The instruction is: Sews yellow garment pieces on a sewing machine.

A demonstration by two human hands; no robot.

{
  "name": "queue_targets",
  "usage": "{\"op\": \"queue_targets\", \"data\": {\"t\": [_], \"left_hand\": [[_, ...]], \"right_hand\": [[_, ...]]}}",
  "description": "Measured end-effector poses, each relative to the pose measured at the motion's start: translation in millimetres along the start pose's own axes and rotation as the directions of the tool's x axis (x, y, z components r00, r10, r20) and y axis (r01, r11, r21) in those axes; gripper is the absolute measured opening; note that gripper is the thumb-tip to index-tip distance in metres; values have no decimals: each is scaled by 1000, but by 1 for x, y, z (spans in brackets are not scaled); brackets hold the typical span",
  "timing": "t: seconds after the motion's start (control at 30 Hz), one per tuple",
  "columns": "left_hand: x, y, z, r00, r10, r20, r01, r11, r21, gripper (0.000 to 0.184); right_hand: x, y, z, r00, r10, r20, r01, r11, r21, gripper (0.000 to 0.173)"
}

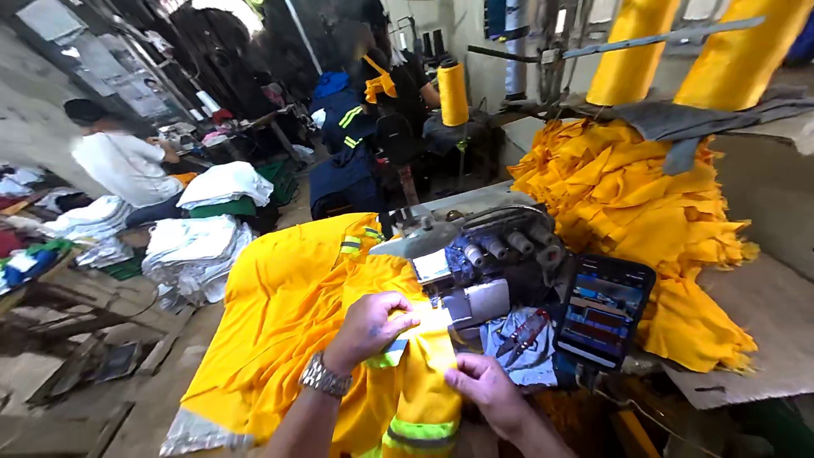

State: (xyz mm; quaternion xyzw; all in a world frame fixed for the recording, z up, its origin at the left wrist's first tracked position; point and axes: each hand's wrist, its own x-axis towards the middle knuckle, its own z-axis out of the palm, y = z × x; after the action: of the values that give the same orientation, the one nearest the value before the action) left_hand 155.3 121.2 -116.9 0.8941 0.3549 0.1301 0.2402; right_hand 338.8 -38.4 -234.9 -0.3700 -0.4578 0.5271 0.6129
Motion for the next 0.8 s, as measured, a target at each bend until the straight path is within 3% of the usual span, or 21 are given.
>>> {"op": "queue_targets", "data": {"t": [0.1,0.2,0.3,0.4,0.47,0.6,0.73,0.8], "left_hand": [[-24,35,-23,987,-141,83,136,989,62,31],[-55,59,-12,972,-179,-155,178,984,-23,26],[-66,81,30,928,-82,-362,80,997,-19,24],[-73,92,72,925,10,-379,16,998,66,21],[-75,89,88,925,19,-379,21,995,102,20],[-61,89,90,915,39,-402,39,982,184,19],[-27,78,83,861,115,-496,84,928,362,23],[-20,70,77,862,126,-492,70,930,361,23]], "right_hand": [[-21,-9,1,998,-7,-59,-1,992,-125,20],[-45,-7,3,991,7,-135,-28,988,-154,16],[-49,-6,10,982,-69,-176,42,987,-155,16],[-52,4,10,958,-216,-190,183,967,-175,21],[-58,6,9,952,-212,-222,163,962,-221,22],[-51,5,13,946,-145,-289,95,979,-180,17],[-5,5,16,923,-203,-328,157,974,-163,18],[11,7,15,920,-215,-328,177,974,-140,21]]}}
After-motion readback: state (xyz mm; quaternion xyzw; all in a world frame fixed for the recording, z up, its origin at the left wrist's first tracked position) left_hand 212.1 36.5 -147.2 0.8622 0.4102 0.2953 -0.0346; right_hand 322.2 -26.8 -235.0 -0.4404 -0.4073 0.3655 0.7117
